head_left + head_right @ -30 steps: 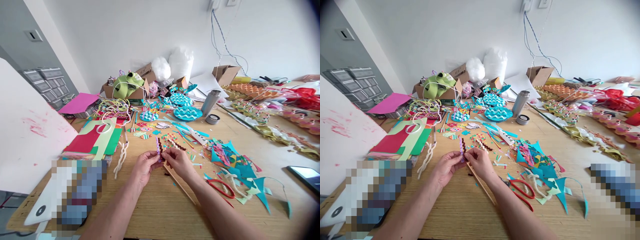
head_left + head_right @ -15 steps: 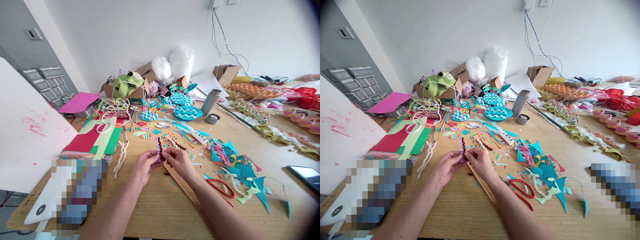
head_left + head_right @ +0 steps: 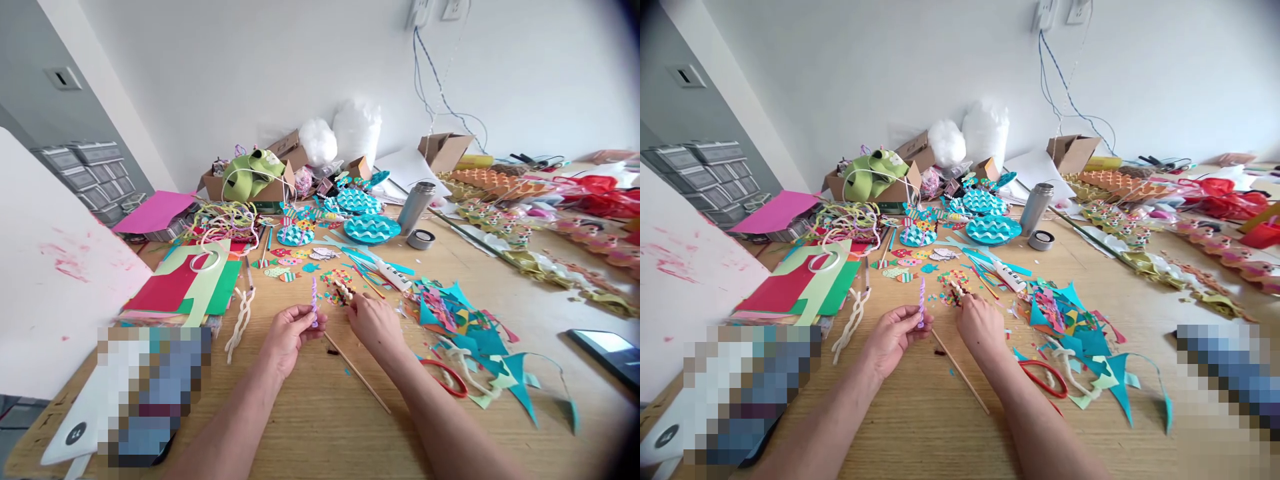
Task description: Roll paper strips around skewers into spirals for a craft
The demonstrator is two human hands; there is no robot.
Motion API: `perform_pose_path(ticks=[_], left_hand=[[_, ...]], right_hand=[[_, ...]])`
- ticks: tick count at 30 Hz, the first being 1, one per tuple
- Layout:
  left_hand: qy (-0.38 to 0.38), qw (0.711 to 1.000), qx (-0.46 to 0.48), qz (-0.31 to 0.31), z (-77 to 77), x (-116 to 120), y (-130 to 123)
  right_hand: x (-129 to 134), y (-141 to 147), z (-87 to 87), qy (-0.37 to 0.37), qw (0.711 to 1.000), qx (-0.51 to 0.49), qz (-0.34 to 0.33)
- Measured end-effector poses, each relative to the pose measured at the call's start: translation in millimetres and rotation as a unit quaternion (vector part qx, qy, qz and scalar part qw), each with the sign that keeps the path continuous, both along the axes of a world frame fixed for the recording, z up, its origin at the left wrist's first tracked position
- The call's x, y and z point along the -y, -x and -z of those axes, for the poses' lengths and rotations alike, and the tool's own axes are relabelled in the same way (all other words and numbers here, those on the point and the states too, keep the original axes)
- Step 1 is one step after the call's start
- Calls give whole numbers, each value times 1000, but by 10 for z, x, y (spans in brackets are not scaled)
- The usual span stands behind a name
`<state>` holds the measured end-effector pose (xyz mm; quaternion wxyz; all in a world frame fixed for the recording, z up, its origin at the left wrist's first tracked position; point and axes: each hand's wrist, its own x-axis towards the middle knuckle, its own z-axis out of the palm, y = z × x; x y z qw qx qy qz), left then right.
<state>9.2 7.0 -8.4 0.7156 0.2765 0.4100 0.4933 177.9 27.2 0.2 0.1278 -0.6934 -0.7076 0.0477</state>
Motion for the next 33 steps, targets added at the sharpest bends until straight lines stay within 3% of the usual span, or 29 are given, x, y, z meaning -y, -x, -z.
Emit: perform_pose_path(ticks=[3, 4, 6, 9, 12, 14, 19, 22, 27, 33], left_hand=[[8, 999, 14, 41, -14, 2, 18], [15, 998, 20, 56, -18, 4, 23], [28, 996, 32, 84, -23, 12, 29], [34, 991, 36, 125, -25, 29, 28], [29, 987, 27, 158, -35, 47, 15], [23, 987, 20, 156, -48, 54, -2], [-22, 997, -11, 71, -58, 41, -35], [-28, 998, -31, 37, -55, 32, -36], [-26, 997, -54, 53, -48, 37, -28], [-50, 993, -84, 69, -43, 48, -45]], right_hand=[[-12, 25, -44, -26, 979, -200, -36], [-13, 39, -57, -9, 954, -294, -54], [-14, 65, -75, 49, 876, -472, -81], [-15, 78, -74, 116, 761, -631, -93], [-7, 84, -62, 131, 712, -684, -87], [10, 104, -59, 131, 708, -689, -83], [73, 201, -60, 148, 745, -638, -124], [85, 227, -53, 146, 752, -627, -138], [57, 186, -40, 135, 750, -638, -109], [41, 167, -8, 139, 767, -615, -124]])
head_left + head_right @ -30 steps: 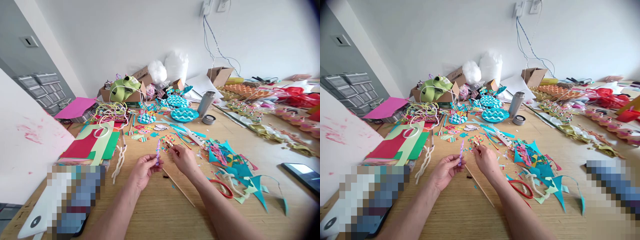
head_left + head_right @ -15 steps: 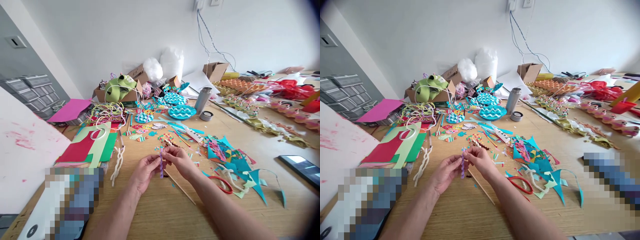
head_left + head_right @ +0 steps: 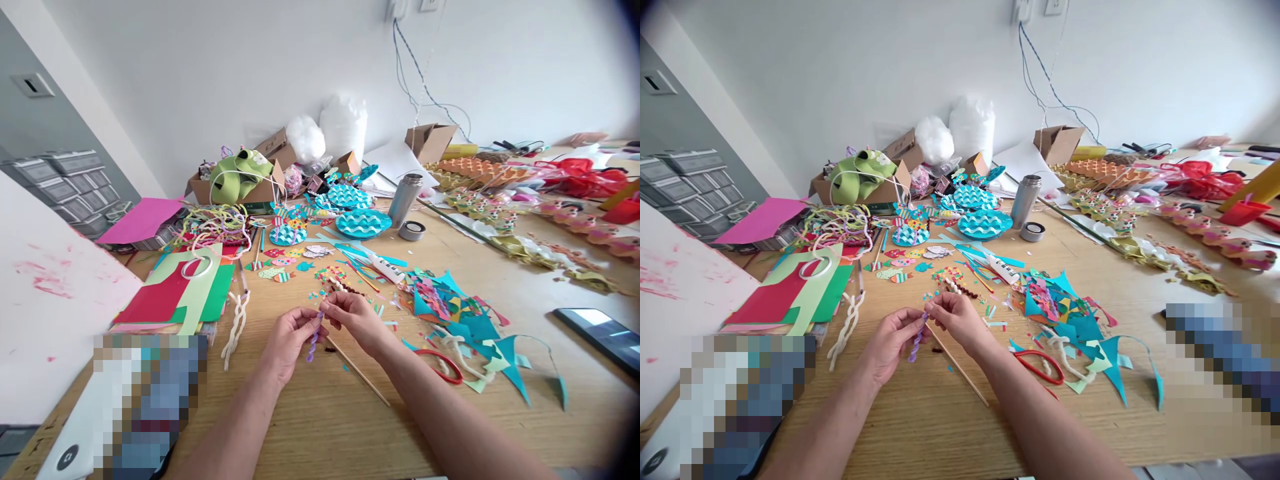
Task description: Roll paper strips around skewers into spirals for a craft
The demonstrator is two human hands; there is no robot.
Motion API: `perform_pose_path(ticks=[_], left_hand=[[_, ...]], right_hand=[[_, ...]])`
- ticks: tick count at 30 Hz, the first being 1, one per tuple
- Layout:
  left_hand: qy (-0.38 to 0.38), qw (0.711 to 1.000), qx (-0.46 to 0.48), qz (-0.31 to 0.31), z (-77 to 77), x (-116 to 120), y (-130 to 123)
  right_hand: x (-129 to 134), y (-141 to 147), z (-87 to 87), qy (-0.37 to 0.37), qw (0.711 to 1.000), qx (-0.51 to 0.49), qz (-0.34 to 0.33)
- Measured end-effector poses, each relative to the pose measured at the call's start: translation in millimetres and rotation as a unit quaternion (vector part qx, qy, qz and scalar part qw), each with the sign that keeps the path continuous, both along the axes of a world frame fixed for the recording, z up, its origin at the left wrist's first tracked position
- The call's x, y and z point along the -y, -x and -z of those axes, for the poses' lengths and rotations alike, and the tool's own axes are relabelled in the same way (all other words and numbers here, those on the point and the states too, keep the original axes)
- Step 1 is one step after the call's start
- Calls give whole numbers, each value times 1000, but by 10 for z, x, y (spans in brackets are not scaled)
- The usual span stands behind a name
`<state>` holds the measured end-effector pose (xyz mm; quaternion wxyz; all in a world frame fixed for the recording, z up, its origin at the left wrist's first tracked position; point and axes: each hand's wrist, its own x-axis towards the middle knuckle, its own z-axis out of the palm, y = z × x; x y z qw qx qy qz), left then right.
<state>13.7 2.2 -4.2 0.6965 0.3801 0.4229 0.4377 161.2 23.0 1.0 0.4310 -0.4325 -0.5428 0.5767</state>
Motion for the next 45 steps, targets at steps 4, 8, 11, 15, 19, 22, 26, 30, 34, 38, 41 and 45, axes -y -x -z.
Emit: perform_pose_path(ticks=[4, 8, 11, 15, 19, 22, 26, 30, 34, 38, 41, 45], left_hand=[[-7, 1000, -17, 8, 10, -5, 0], [-9, 1000, -26, 11, 41, -14, 13], [-9, 1000, -30, 2, 48, -20, 19], [-9, 999, -34, -15, 10, -19, 13], [-11, 999, -39, -20, -38, -7, 0], [-8, 998, -52, -19, -50, 1, -4], [-6, 998, -54, -17, -32, -4, 0], [-8, 999, -38, -14, 0, -19, 10], [-11, 999, -44, -3, 11, -21, 14], [-16, 999, -44, -6, -5, -11, 6], [-17, 999, -45, -7, -19, -3, 2], [-6, 1000, -10, 14, -23, 1, 11]], right_hand=[[-10, -7, 32, -12, 1000, 20, -12], [-10, -7, 37, -5, 1000, 15, -26], [1, 1, 21, 8, 1000, 8, -19], [20, 11, -6, 18, 1000, 8, -19], [28, 19, -18, 9, 1000, 16, -24], [29, 26, -17, 1, 999, 24, -23], [32, 26, -14, 5, 1000, 20, -23], [33, 18, -5, 5, 1000, 12, -19], [30, 18, -7, -1, 1000, 20, -23], [30, 27, -23, 2, 999, 39, -22], [30, 32, -17, 7, 999, 32, -21], [18, 29, 10, 10, 1000, 6, 1]])
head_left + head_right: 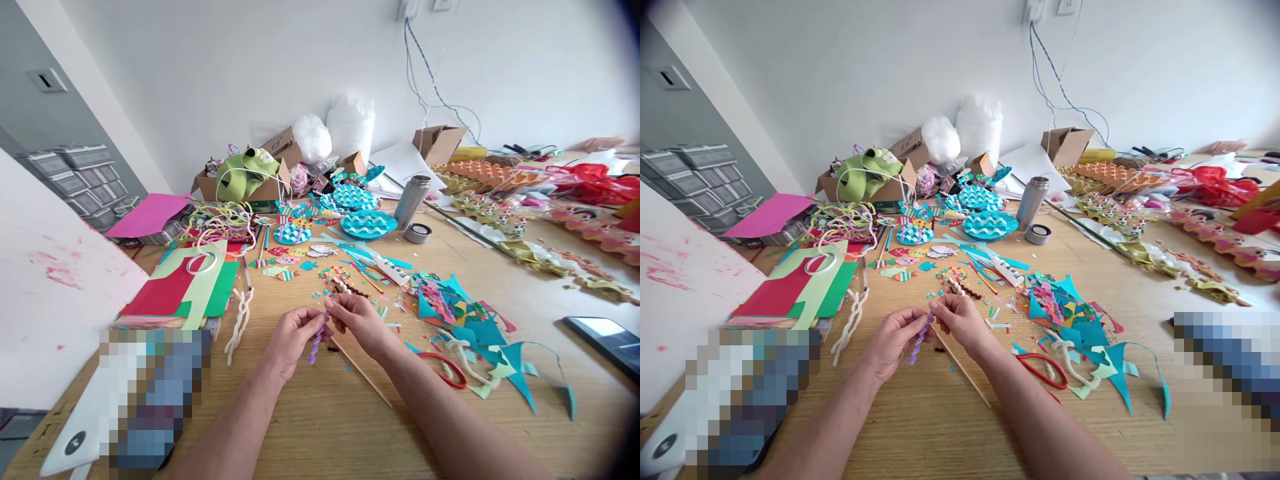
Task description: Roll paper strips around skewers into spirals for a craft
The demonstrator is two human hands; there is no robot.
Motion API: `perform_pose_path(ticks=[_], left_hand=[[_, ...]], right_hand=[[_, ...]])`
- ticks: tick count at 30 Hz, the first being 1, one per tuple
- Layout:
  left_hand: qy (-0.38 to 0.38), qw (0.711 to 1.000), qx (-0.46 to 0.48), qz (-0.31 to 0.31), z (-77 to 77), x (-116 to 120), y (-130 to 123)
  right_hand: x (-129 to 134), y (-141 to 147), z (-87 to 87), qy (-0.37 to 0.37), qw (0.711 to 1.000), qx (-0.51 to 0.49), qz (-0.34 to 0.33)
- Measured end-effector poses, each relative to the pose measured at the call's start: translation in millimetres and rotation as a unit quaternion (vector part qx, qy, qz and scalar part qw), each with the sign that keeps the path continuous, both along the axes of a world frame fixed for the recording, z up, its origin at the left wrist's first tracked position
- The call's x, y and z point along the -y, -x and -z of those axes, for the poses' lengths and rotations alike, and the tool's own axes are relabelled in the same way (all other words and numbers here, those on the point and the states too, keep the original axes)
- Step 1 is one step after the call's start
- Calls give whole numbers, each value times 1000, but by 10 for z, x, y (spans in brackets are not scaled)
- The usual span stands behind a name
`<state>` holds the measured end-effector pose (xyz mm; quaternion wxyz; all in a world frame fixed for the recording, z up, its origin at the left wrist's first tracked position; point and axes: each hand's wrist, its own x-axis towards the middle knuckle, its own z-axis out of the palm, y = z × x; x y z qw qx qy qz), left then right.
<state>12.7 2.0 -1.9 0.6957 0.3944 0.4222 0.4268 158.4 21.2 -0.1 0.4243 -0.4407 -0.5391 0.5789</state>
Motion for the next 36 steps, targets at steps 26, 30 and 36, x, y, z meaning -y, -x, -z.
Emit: perform_pose_path(ticks=[26, 30, 36], left_hand=[[16, 1000, -17, 2, 10, -21, 38], [10, 1000, -17, 10, 9, -20, 42], [17, 1000, -8, 1, 10, -25, 42]], right_hand=[[3, 3, -10, -33, 999, 23, 0], [17, 9, -36, -36, 999, 32, -9], [19, 26, -38, -26, 1000, 13, 8]])
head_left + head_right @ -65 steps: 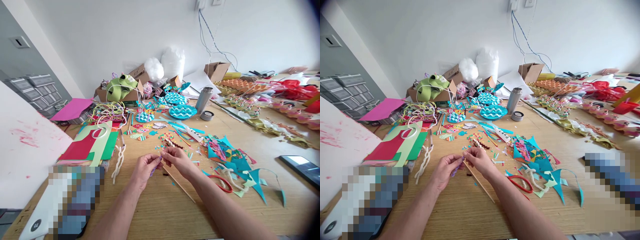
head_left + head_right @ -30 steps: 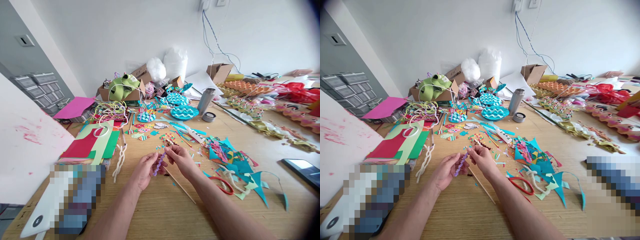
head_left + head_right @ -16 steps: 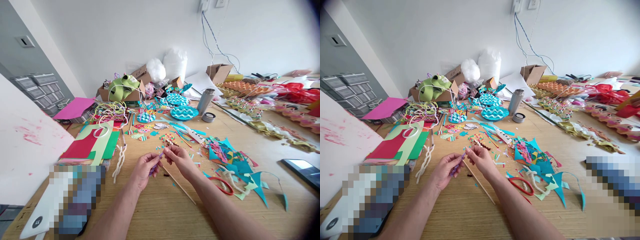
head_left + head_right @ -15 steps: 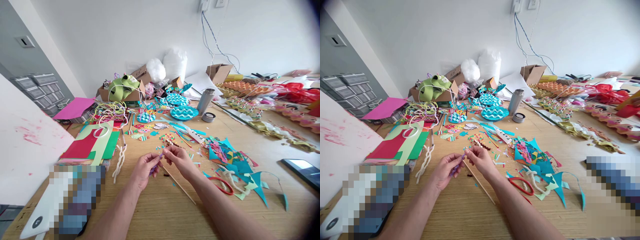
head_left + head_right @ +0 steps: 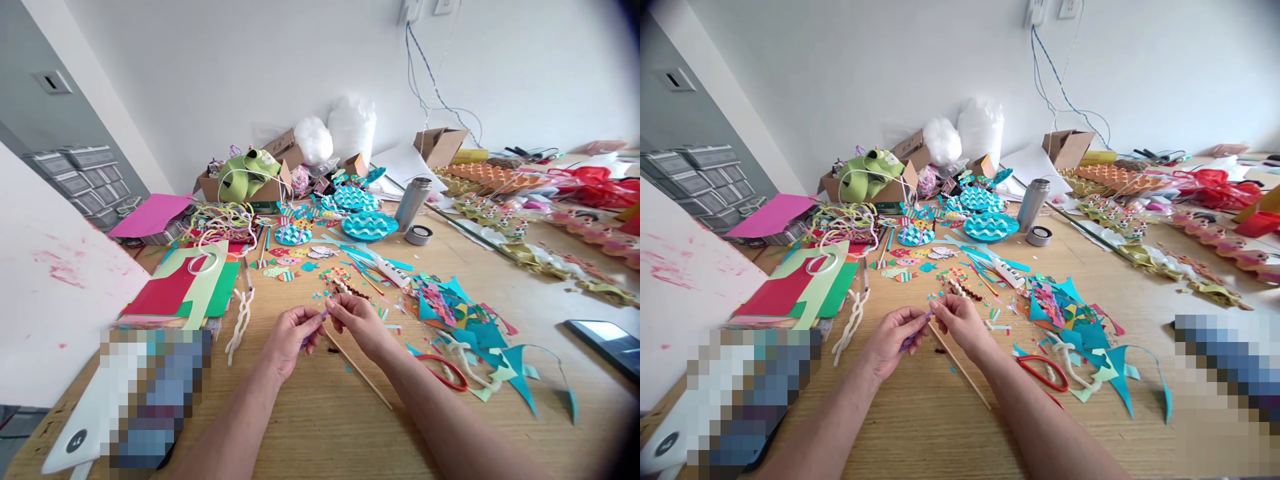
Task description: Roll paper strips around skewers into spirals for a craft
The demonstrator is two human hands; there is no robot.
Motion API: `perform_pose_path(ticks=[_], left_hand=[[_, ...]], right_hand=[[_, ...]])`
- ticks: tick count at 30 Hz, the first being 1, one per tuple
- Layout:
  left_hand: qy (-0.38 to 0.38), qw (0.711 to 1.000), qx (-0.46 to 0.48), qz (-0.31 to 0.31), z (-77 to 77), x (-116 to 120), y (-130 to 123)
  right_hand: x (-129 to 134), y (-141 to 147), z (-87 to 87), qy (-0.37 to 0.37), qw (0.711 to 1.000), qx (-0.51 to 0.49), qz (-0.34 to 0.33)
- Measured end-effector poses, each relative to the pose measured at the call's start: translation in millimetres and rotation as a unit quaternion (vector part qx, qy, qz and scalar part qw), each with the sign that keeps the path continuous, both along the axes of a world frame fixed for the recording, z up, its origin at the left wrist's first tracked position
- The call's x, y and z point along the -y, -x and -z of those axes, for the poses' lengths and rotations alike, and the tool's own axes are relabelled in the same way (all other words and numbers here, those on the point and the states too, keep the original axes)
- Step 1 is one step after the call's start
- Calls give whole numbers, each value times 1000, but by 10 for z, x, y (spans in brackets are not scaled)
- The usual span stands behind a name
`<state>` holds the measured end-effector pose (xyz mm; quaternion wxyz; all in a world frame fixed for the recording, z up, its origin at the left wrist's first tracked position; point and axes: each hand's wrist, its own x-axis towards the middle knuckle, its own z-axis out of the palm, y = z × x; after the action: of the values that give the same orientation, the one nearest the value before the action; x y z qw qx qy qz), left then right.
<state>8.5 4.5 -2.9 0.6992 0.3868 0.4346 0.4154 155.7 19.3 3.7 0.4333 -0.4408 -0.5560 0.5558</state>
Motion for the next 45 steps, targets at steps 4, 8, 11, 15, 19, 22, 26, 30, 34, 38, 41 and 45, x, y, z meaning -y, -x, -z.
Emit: perform_pose_path(ticks=[4, 8, 11, 15, 19, 22, 26, 30, 34, 38, 41, 45], left_hand=[[1, 1000, 0, -1, 4, -3, 0], [-6, 1000, -3, 13, -8, 10, 0], [0, 1000, 7, 20, -25, 22, -2], [6, 999, 42, 27, -39, 18, 9], [29, 997, 67, 40, -31, -7, 41], [38, 995, 75, 44, -26, -15, 61], [27, 996, 51, 61, -46, -2, 62], [31, 998, 40, 22, -52, -11, 57], [19, 994, 74, -79, -7, -53, 60], [-1, 987, 124, -102, 34, -65, 25], [-8, 985, 151, -88, 36, -50, -16], [-10, 986, 139, -91, 24, -38, -38]], right_hand=[[1, 1, 3, -3, 1000, 3, 2], [4, -9, 6, -11, 999, 31, -8], [0, -14, 15, -9, 1000, 29, -1], [-17, -23, 35, -13, 1000, 13, 23], [-42, -39, 53, -12, 998, 6, 53], [-59, -48, 63, -4, 997, -9, 77], [-70, -49, 72, 0, 997, -23, 80], [-58, -39, 60, 0, 995, -27, 94], [-7, 4, 40, -43, 995, 49, 70], [72, 96, 79, -87, 986, 140, -9], [113, 156, 126, -116, 976, 182, -7], [135, 181, 130, -145, 964, 223, 0]])
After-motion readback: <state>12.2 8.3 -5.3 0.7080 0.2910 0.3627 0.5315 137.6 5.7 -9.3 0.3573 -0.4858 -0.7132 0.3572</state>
